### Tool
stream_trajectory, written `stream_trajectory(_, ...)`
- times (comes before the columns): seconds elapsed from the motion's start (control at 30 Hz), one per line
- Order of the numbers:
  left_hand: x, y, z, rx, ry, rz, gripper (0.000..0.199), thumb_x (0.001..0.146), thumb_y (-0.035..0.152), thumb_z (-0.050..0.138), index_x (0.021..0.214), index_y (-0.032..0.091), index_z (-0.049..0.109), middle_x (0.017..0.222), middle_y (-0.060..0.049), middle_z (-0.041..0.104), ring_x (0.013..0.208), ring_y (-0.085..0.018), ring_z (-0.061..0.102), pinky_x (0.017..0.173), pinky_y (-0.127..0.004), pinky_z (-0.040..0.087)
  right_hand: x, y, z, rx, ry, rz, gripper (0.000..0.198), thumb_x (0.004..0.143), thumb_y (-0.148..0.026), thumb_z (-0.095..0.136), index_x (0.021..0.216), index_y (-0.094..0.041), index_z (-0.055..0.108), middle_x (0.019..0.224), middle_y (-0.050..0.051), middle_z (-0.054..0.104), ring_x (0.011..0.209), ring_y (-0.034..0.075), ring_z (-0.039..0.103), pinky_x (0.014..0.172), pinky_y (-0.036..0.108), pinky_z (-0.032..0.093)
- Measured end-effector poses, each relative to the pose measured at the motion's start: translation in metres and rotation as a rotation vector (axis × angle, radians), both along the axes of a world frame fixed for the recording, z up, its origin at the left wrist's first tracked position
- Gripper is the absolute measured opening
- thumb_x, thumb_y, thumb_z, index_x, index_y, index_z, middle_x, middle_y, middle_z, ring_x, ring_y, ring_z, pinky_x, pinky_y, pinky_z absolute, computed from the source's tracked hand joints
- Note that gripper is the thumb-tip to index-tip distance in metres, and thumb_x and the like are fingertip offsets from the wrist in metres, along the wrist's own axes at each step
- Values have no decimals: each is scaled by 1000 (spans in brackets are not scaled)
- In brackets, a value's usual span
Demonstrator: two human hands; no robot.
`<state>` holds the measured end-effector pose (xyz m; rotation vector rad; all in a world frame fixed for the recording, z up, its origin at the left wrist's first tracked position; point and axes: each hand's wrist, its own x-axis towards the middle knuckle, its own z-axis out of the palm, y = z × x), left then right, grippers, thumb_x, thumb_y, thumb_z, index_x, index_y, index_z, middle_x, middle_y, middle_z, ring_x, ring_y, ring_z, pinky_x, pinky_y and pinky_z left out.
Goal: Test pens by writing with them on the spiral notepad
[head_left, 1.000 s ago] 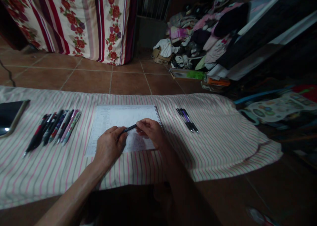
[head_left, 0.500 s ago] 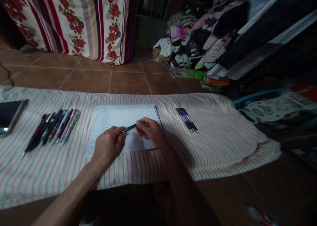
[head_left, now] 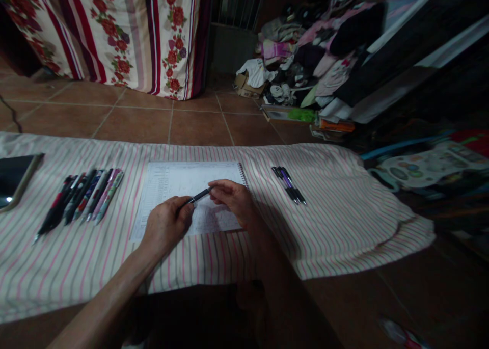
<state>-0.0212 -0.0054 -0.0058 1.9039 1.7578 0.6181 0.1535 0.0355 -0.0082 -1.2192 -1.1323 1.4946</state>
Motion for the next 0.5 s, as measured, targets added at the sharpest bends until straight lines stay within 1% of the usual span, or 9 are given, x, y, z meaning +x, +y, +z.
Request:
stream_trajectory(0.17, 0, 0, 0, 13, 10, -9, 34, 85, 33, 41, 103, 19, 66, 87, -5, 69, 77, -19, 63, 67, -29, 44, -1, 1, 2, -28, -28, -17, 17, 61, -28, 71, 76, -19, 69, 60, -2, 63, 56, 9, 56, 58, 24, 44)
stream_trajectory(0.33, -1, -1, 0, 76, 65, -44, 34, 86, 31, 39, 103, 18, 66, 82, -5, 67, 71, -17, 61, 62, -26, 42, 1, 1, 2, -34, -56, 3, 19, 60, -29, 72, 75, -18, 69, 59, -2, 62, 53, 8, 53, 54, 22, 42)
stream_trajectory(0.5, 0, -3, 1, 95, 112, -57, 33, 87, 30, 40, 102, 17, 67, 78, -5, 64, 67, -16, 59, 59, -26, 39, 5, 1, -1, -37, -102, 42, 21, 60, -30, 72, 76, -17, 69, 58, -2, 62, 52, 8, 53, 53, 22, 42)
